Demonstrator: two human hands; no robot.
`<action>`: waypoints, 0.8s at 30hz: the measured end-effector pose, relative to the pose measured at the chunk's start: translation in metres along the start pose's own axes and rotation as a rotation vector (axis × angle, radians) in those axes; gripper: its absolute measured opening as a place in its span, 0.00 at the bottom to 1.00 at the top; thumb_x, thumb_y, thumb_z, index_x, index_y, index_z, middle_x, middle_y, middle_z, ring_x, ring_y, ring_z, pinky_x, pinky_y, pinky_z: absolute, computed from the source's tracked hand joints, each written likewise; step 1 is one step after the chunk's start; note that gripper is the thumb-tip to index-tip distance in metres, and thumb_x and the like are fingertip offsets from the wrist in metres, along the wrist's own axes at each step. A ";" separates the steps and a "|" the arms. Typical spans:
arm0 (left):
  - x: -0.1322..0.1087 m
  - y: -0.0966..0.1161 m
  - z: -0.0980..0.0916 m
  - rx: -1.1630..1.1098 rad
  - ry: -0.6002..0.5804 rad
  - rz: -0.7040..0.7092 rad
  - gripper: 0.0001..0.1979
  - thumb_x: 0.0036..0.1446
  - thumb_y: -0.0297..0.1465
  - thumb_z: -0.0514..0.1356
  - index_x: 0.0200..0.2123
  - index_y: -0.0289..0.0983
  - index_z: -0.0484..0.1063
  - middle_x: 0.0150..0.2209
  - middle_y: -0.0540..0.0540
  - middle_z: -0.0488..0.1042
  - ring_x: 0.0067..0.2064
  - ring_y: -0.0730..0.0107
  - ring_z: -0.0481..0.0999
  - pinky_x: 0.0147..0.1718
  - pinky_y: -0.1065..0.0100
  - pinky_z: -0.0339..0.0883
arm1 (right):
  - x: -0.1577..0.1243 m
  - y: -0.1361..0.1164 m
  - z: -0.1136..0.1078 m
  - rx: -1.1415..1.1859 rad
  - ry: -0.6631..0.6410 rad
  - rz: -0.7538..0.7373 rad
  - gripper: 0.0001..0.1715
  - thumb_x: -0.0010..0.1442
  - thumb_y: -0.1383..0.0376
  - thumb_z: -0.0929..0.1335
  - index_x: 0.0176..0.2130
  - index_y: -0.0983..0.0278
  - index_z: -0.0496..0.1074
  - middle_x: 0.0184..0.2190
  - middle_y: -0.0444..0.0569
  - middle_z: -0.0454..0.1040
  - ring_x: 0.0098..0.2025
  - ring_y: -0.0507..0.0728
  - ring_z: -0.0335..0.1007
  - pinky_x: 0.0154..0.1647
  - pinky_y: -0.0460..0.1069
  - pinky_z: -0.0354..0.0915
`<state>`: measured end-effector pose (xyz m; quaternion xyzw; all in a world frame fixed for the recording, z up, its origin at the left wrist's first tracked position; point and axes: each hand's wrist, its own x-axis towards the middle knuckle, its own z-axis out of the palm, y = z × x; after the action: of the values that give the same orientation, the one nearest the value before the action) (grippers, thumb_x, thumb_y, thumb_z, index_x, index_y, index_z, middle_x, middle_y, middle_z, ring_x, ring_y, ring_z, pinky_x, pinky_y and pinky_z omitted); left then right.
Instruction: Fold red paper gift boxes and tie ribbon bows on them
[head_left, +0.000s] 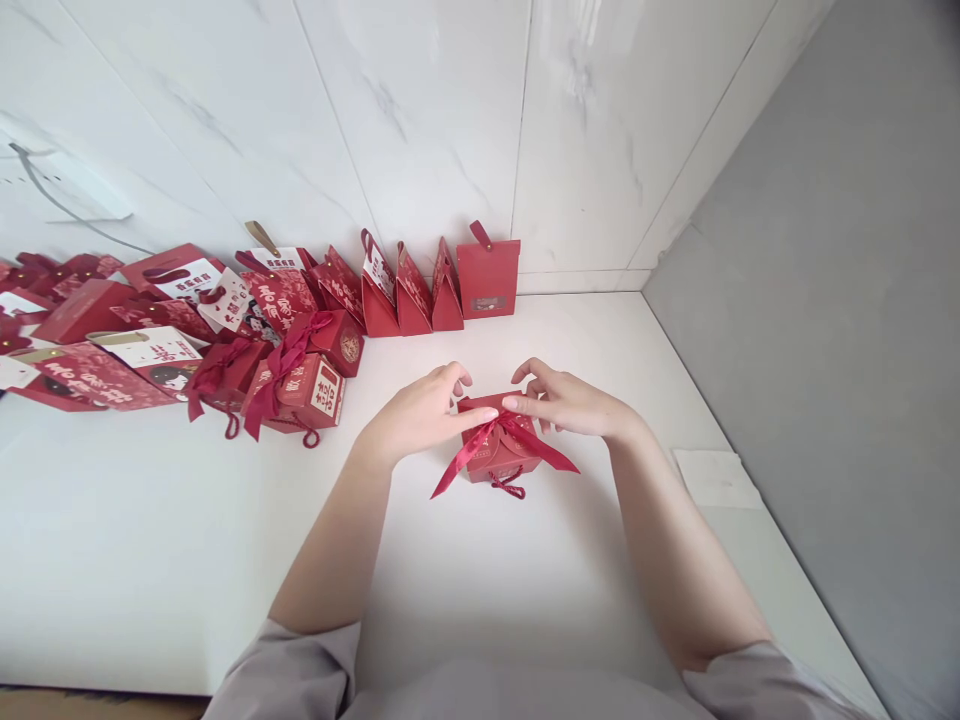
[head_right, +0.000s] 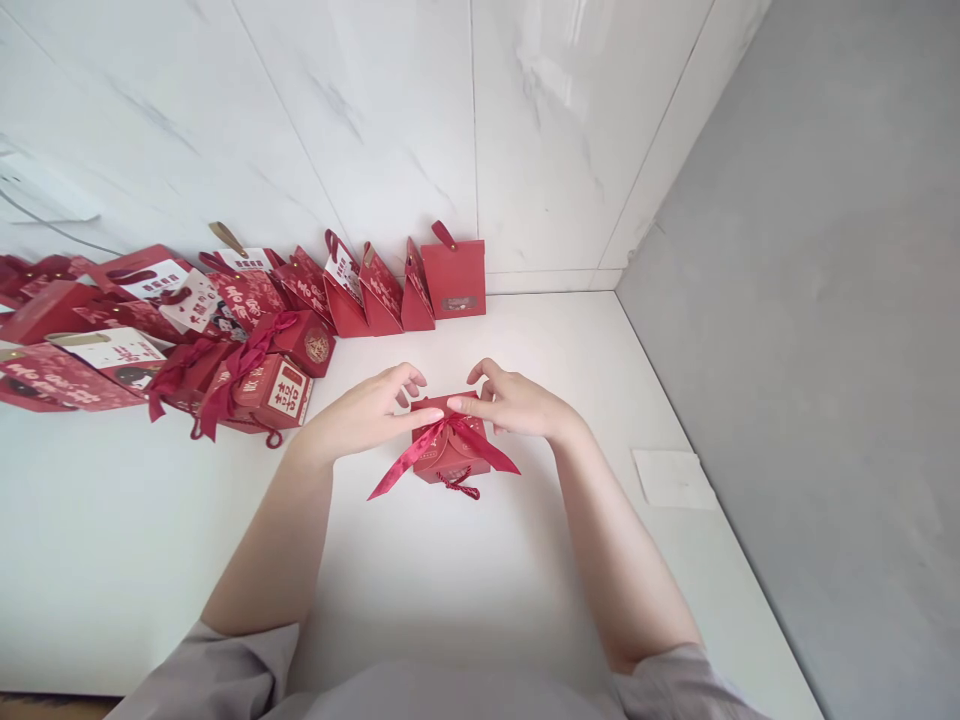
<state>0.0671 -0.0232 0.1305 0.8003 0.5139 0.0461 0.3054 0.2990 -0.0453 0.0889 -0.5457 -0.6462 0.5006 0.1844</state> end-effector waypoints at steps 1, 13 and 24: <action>0.001 0.002 0.004 0.003 0.014 0.023 0.27 0.53 0.55 0.56 0.47 0.41 0.66 0.50 0.44 0.72 0.44 0.61 0.73 0.39 0.65 0.64 | 0.001 -0.001 0.002 -0.022 0.004 -0.007 0.29 0.57 0.43 0.67 0.49 0.57 0.60 0.32 0.45 0.73 0.27 0.54 0.70 0.30 0.49 0.64; 0.007 -0.023 -0.012 0.005 -0.297 0.000 0.41 0.40 0.48 0.67 0.58 0.46 0.61 0.54 0.43 0.70 0.52 0.56 0.72 0.44 0.65 0.65 | 0.009 0.016 -0.005 -0.001 -0.024 -0.002 0.16 0.64 0.53 0.61 0.48 0.57 0.64 0.31 0.47 0.73 0.34 0.56 0.70 0.27 0.47 0.66; 0.044 -0.067 0.019 0.021 -0.345 -0.026 0.45 0.35 0.35 0.68 0.60 0.44 0.61 0.41 0.46 0.75 0.40 0.59 0.75 0.34 0.68 0.64 | 0.064 0.067 0.040 0.310 0.171 -0.038 0.12 0.57 0.56 0.63 0.36 0.61 0.65 0.19 0.39 0.65 0.18 0.51 0.60 0.22 0.47 0.58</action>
<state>0.0418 0.0247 0.0687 0.7929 0.4645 -0.1012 0.3812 0.2809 -0.0132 -0.0053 -0.5390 -0.5536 0.5424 0.3299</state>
